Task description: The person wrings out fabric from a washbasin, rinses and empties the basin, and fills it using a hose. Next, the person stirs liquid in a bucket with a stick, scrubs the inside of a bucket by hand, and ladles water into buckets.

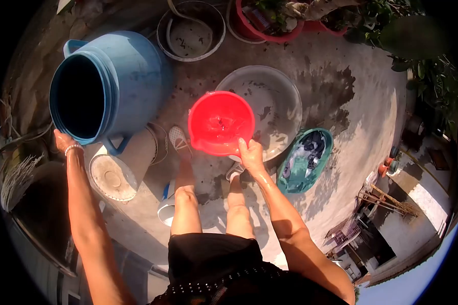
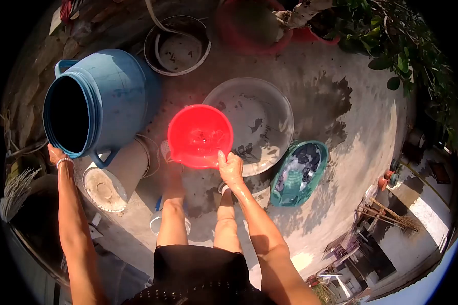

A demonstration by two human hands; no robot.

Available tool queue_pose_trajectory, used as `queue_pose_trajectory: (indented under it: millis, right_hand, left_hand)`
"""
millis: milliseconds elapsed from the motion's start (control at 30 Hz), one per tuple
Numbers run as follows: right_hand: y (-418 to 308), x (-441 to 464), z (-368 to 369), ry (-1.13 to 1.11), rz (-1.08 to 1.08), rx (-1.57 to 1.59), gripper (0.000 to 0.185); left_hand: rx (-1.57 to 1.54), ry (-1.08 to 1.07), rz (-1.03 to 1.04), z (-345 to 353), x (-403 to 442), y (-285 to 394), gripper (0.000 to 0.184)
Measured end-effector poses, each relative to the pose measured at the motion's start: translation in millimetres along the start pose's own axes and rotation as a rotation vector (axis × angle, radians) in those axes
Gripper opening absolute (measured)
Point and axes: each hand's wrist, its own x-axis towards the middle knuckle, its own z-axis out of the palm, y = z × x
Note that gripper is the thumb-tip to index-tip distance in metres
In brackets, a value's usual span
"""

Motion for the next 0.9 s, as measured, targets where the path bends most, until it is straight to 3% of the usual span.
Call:
queue_pose_trajectory:
  millis: [100, 167, 233, 267, 333, 400, 433, 533, 567, 633, 733, 800, 867, 900]
  right_hand:
    - [85, 19, -12, 0.078, 0.205, -0.165, 0.034]
    - [114, 35, -25, 0.094, 0.422, -0.122, 0.029]
    - [138, 50, -33, 0.128, 0.521, -0.079, 0.027]
    - [165, 59, -35, 0.148, 0.596, -0.081, 0.024]
    - [197, 68, -36, 0.154, 0.676, -0.095, 0.022]
    - [212, 75, -34, 0.368, 0.725, 0.107, 0.019]
    - [221, 80, -35, 0.357, 0.772, 0.134, 0.021]
    - [233, 81, -39, 0.319, 0.881, -0.047, 0.023]
    - [233, 78, -41, 0.315, 0.879, -0.053, 0.023]
    - [227, 72, -43, 0.329, 0.627, -0.567, 0.020]
    - [186, 61, -50, 0.377, 0.496, -0.657, 0.019]
    - [179, 50, -50, 0.469, 0.280, -0.689, 0.014]
    - [149, 43, -57, 0.382, 0.173, -0.666, 0.013]
    - [136, 42, -60, 0.369, 0.163, -0.674, 0.013]
  left_hand:
    - [-0.044, -0.034, 0.144, 6, 6, 6, 0.049]
    - [0.277, 0.051, 0.057, 15, 14, 29, 0.045]
    - [0.282, -0.103, 0.173, 4, 81, 2, 0.041]
    - [0.127, -0.300, 0.330, -11, 127, -26, 0.039]
    - [0.032, -0.198, 0.233, -10, 105, -14, 0.036]
    - [-0.014, -0.202, 0.214, -10, 100, -10, 0.039]
    - [-0.027, -0.206, 0.209, -9, 98, -9, 0.040]
    - [-0.060, -0.215, 0.193, -7, 92, -8, 0.044]
    - [-0.072, -0.218, 0.188, -6, 91, -8, 0.046]
    - [-0.098, -0.227, 0.170, -4, 88, -6, 0.049]
    - [-0.140, -0.244, 0.139, 0, 81, -4, 0.055]
    - [-0.164, -0.245, 0.110, 1, 69, -3, 0.059]
    - [-0.169, -0.160, 0.130, 1, 30, 0, 0.062]
    - [-0.157, -0.166, 0.150, 1, 50, -6, 0.063]
